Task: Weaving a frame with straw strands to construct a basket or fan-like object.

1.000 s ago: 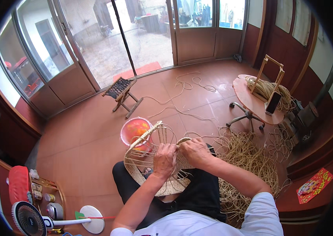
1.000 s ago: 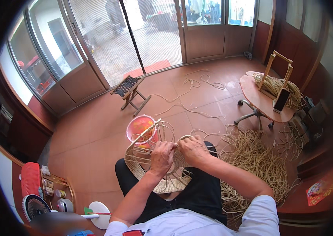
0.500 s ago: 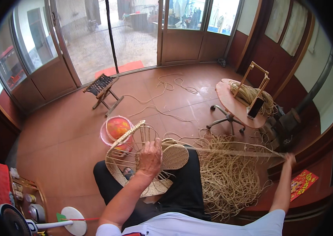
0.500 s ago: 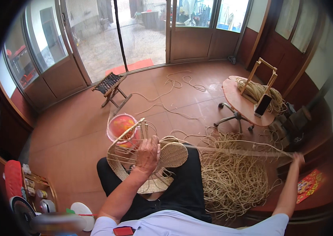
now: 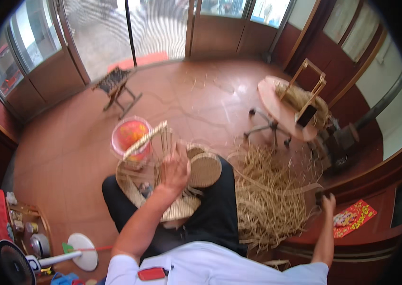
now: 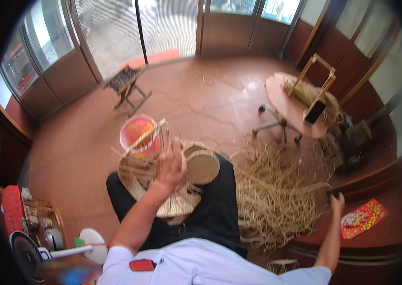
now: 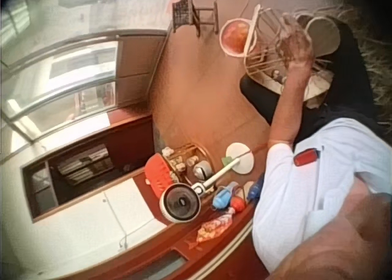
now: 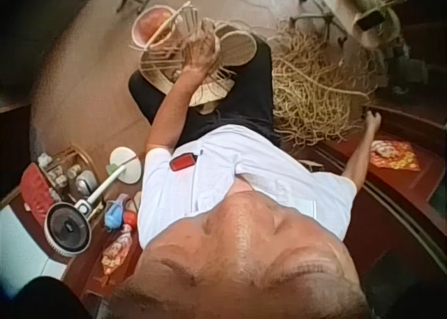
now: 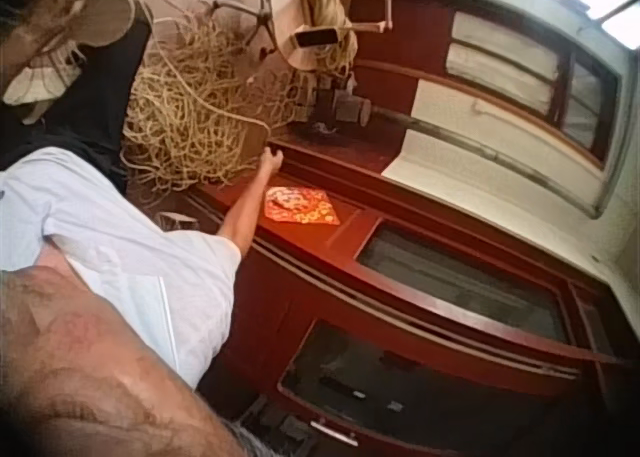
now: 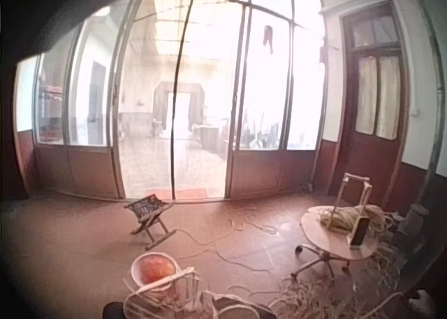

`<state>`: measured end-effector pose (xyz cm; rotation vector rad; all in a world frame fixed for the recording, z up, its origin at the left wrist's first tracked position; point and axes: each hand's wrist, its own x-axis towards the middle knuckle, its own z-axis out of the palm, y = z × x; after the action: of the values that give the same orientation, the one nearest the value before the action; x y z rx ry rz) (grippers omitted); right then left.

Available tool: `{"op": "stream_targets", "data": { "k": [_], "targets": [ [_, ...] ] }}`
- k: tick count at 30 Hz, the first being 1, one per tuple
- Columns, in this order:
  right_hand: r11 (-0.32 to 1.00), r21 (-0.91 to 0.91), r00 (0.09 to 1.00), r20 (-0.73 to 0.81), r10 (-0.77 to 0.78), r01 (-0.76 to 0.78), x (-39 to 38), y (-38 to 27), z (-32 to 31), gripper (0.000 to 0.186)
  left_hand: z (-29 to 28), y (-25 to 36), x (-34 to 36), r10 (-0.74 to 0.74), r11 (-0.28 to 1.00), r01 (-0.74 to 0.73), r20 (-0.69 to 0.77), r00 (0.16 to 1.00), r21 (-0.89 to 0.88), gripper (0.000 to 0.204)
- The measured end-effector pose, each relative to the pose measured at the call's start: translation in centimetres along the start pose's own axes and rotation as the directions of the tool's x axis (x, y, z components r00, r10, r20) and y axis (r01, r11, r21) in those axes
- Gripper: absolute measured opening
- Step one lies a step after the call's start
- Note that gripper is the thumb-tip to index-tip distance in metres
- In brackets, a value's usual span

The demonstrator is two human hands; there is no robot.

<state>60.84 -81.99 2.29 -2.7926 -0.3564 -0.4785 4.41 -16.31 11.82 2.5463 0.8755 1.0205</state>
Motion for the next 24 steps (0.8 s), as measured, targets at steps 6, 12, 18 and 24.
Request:
{"op": "stream_targets", "data": {
  "k": [6,12,18,24],
  "targets": [
    [0.674,0.673,0.837,0.147,-0.526,0.305,-12.2,-48.0,-7.1,0.033,-1.4,0.3,1.0,-0.117,0.974,0.117,0.011,0.993,-0.194,0.024],
    [0.328,0.657,0.558,-0.171,-0.812,0.679,-21.0,-65.5,-5.5,0.043,-3.4,-1.0,0.5,-0.380,0.479,0.467,0.303,0.874,-0.744,0.010],
    [0.184,0.608,0.385,-0.217,-0.897,0.772,-21.3,-70.2,-2.5,0.023,-4.5,-1.2,-0.2,-0.383,0.407,0.501,0.355,0.853,-0.764,0.012],
    [0.620,0.553,0.745,-0.003,-0.667,0.557,-11.5,-60.7,-0.4,0.024,-6.1,-2.0,-0.4,-0.398,0.233,0.477,0.364,0.842,-0.848,0.015]
  ]
}}
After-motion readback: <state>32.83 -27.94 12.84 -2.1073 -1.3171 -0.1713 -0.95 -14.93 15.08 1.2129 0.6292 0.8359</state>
